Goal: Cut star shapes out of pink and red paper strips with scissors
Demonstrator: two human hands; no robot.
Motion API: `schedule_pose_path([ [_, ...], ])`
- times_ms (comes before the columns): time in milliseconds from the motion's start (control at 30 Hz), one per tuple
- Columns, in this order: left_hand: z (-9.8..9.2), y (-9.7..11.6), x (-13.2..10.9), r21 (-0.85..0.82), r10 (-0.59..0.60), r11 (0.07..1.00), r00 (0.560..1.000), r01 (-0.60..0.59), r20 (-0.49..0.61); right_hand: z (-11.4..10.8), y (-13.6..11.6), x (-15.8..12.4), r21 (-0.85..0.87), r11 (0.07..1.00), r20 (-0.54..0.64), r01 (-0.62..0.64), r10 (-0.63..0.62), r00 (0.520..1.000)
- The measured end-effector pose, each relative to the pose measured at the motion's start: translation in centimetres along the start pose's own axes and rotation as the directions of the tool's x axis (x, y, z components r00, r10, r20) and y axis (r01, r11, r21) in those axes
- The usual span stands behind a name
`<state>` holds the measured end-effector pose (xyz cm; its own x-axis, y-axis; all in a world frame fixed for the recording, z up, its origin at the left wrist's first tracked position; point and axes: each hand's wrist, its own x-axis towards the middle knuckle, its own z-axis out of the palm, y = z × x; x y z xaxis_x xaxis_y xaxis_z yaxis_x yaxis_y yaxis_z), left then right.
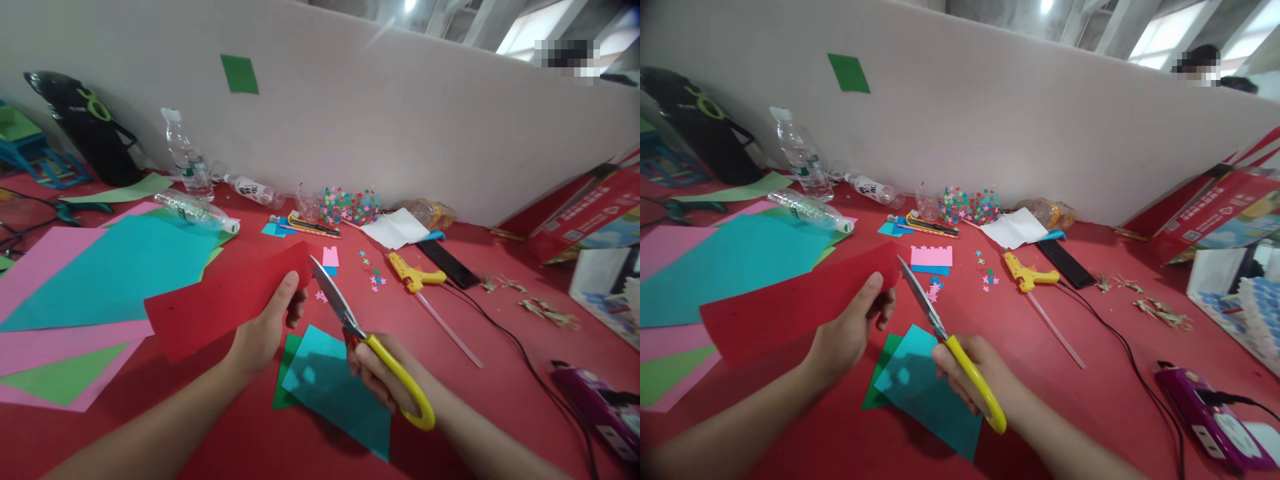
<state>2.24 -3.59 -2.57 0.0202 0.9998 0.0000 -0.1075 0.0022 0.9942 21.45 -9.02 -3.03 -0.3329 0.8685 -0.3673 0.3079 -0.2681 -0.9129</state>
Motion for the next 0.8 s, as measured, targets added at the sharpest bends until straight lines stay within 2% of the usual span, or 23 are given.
schedule_pose_path([
  [300, 1.4, -0.3, -1.3, 0.095, 0.113, 0.988, 0.991, -0.119, 0.067, 2.3, -1.5, -1.1, 0.119, 0.984, 0.012, -0.131, 0.131, 0.991],
  [533, 1.9, -1.5, -1.3, 0.117, 0.145, 0.982, 0.989, -0.147, 0.024, 3.3, -0.3, -0.9, 0.245, 0.969, 0.029, -0.038, 0.032, 0.999],
  [667, 1.9, -1.8, -1.2, 0.085, 0.137, 0.987, 0.990, -0.138, 0.014, 3.5, 0.0, -1.0, 0.221, 0.975, 0.005, -0.002, 0.001, 1.000],
  [800, 1.8, -2.1, -1.0, 0.079, 0.135, 0.988, 0.991, -0.135, 0.014, 3.4, -0.1, -1.0, 0.180, 0.983, -0.007, -0.018, 0.020, 1.000],
])
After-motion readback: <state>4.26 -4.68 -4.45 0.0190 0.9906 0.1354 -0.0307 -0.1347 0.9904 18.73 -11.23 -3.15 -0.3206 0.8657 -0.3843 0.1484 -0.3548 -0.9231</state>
